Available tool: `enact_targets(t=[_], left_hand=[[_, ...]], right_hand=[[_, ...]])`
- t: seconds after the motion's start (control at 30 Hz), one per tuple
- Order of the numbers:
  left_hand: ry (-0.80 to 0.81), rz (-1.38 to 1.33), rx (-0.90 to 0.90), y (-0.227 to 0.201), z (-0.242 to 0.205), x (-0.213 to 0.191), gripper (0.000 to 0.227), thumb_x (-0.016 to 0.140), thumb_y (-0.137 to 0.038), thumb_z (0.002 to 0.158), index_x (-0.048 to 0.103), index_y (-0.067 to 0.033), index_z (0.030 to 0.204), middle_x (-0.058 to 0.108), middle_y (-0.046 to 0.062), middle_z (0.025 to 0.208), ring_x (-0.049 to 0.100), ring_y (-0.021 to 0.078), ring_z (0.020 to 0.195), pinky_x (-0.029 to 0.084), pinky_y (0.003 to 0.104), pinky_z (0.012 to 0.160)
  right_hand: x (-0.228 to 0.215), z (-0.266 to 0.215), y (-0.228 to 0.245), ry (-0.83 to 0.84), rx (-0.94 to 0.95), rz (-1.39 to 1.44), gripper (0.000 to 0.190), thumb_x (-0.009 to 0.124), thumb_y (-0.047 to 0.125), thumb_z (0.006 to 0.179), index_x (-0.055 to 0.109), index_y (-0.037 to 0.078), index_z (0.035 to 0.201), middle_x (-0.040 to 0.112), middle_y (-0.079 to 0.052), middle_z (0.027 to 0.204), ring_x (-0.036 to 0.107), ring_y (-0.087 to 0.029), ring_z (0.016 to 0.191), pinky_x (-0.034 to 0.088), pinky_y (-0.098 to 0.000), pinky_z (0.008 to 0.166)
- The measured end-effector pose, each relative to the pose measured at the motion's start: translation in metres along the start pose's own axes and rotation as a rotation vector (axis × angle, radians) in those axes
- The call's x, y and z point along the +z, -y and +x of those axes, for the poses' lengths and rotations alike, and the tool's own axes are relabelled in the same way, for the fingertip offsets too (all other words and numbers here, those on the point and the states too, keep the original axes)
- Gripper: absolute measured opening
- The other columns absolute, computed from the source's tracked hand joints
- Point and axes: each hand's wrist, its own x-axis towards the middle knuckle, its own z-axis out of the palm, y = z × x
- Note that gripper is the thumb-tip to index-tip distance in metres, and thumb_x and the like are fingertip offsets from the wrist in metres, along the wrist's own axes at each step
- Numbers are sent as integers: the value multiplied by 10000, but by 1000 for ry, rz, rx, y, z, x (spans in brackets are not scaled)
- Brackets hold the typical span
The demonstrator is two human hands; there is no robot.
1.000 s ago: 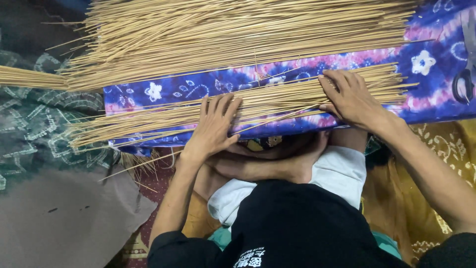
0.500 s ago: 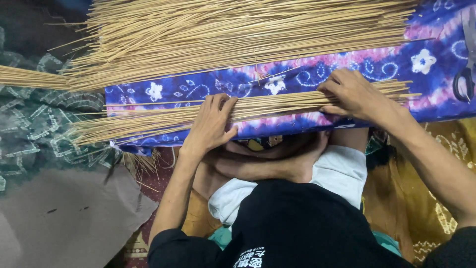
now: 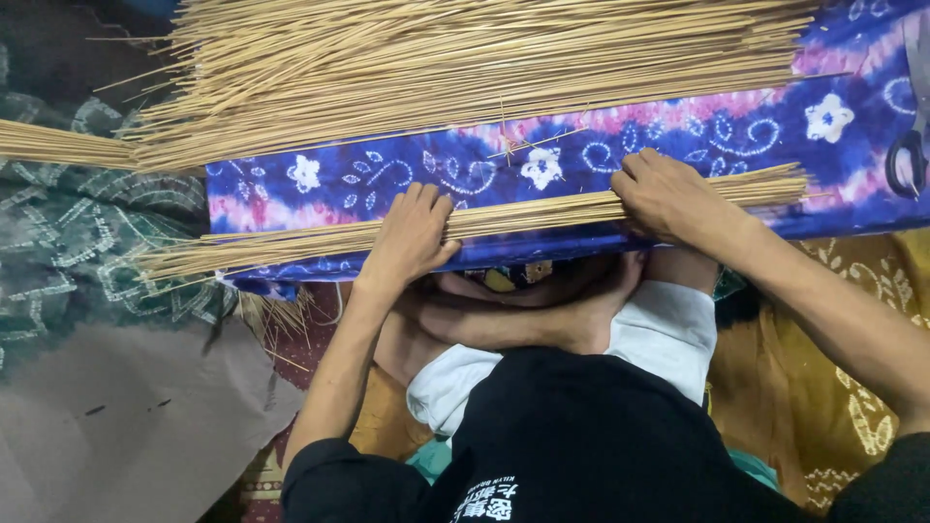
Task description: Organizing and weaving thin wooden sticks by hand on a floor mat.
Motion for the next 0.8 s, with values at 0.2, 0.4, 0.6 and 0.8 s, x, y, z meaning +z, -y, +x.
enact_targets(t=[0.2, 0.4, 0.6, 0.8], left_hand=[[18, 109, -54, 0, -2, 1, 483, 848, -294, 689, 541, -100, 1008, 601, 91, 922, 657, 309, 847, 528, 417, 723], [36, 22, -166, 4, -5, -5, 466, 822, -252, 755, 505, -113, 1065, 615, 93, 947, 705, 354, 720, 576, 446, 685], [-198, 126, 19, -31, 17, -17, 350, 790, -295, 773, 556, -178, 1005, 666, 26, 861, 733, 272, 730, 578, 354, 668], [-301, -30, 39, -62, 41, -38, 346, 759, -235, 807, 487, -88, 962, 674, 87, 750, 671, 318, 535, 530, 449, 459]], right_hand=[[-14, 3, -4, -1, 114, 124, 541, 842, 283, 658, 513, 102, 1048, 636, -85, 865, 698, -337, 869, 570, -422, 779], [-6, -11, -18, -93, 114, -35, 356, 686, 433, 822, 564, 195, 1057, 666, -1, 844, 701, -226, 848, 482, -334, 774], [7, -10, -36, -31, 190, -89, 245, 667, 456, 850, 576, 290, 1007, 661, 63, 781, 693, -212, 775, 525, -310, 754], [-84, -14, -20, -59, 166, -74, 349, 776, 395, 794, 528, 153, 750, 615, 25, 635, 557, -165, 477, 477, -332, 499]])
